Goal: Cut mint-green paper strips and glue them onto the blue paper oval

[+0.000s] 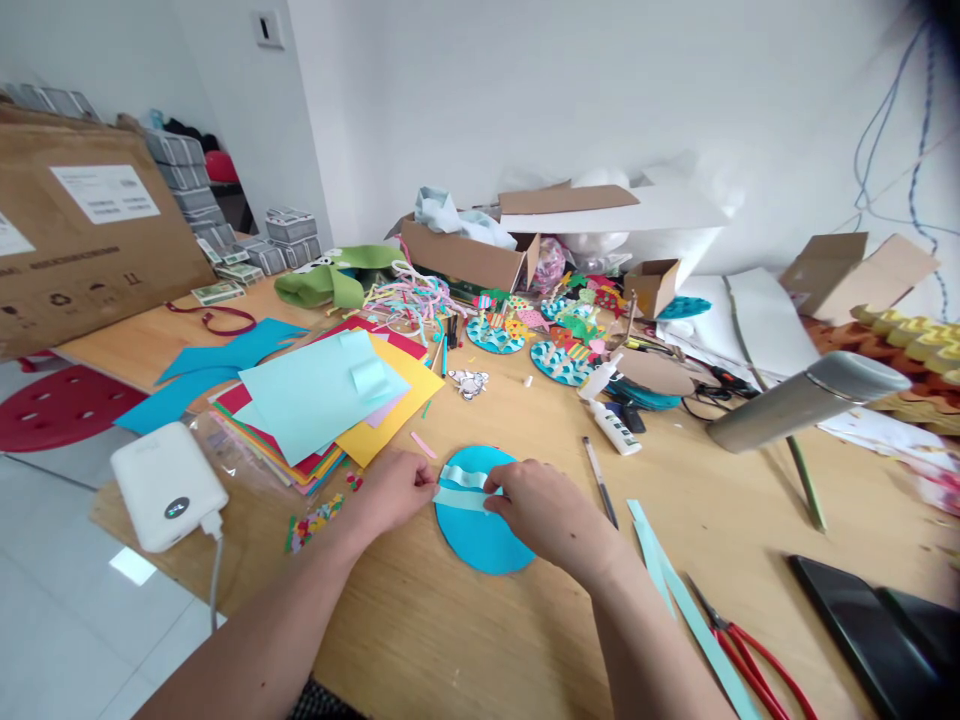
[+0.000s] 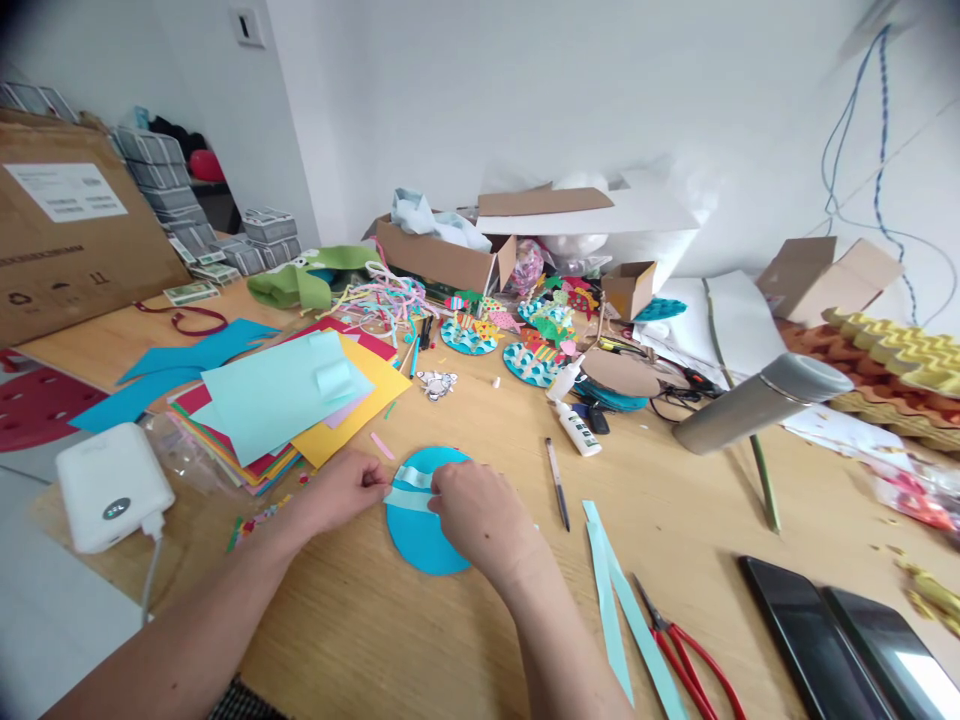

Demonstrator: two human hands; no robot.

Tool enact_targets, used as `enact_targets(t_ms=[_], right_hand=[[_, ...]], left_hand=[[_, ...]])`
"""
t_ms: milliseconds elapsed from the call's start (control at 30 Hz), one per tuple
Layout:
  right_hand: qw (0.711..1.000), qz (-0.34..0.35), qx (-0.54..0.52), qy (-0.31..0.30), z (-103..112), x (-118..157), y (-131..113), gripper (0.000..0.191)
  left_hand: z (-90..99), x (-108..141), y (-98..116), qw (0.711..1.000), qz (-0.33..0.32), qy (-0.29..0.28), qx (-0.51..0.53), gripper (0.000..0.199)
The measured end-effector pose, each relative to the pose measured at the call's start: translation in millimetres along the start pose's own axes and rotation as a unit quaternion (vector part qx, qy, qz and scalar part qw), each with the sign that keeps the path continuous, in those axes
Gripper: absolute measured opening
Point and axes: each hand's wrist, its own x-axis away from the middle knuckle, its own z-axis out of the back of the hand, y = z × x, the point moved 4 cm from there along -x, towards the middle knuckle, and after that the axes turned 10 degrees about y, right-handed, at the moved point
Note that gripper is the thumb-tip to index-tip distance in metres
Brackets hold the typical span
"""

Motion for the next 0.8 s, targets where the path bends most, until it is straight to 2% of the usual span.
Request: enact_targets(t_ms=[800], right_hand=[[1.0,0.011,0.019,-0.002,-4.8,0.2,-3.2,0.02]], left_hand=[[-2.6,-0.9,0.3,0.999,-0.008,0.014,-0.05,0.014]])
